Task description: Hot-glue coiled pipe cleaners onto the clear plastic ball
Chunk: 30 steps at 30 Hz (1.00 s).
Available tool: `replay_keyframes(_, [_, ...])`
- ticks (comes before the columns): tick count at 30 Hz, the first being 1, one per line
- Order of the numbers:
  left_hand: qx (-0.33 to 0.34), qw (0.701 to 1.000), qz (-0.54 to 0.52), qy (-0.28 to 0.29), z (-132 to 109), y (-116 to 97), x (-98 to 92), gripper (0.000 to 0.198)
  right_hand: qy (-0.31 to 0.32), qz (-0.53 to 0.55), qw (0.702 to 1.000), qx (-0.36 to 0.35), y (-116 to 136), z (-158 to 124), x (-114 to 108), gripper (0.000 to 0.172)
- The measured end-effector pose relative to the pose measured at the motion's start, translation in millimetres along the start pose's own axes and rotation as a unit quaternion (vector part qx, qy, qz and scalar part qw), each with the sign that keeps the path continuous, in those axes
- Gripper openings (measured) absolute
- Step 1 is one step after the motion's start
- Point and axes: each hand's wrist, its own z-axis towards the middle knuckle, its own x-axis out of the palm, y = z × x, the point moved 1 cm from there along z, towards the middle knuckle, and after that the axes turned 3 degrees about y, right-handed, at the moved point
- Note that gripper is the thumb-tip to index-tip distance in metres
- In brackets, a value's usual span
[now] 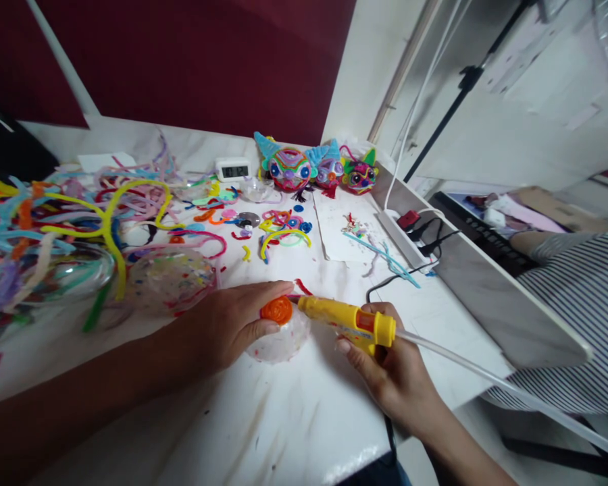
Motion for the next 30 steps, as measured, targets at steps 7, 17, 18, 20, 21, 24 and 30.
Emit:
replay_keyframes(7, [0.000,1.000,0.009,0.001,0,1,0.4,0.048,-0.013,-0.024,1.000,0.006,2,-9,-4,0.018])
replay_keyframes(17, [0.009,1.000,0.019,-0.010,-2,2,2.0,0.048,0.017,-0.004,1.000,0.025,3,-27,-6,0.018])
replay_keyframes(18, [0.008,1.000,0.022,-0.009,-2,2,1.8,0.048,0.025,-0.003,0.999,0.024,3,-28,-6,0.017])
replay_keyframes(20, [0.006,1.000,0.028,-0.007,-2,2,1.7,0.048,0.041,0.000,0.999,0.019,4,-29,-6,0.013])
replay_keyframes(21, [0.005,1.000,0.029,-0.006,-2,2,1.7,0.048,0.044,0.000,0.999,0.016,5,-30,-6,0.012])
replay_keyframes(24, [0.001,1.000,0.026,-0.005,-2,1,1.5,0.047,0.033,0.001,0.999,0.010,5,-28,-5,0.008])
replay_keyframes(30, [-0.015,1.000,0.013,0.006,0,-1,-0.1,0.048,0.001,0.008,1.000,0.023,0,-19,-4,0.020])
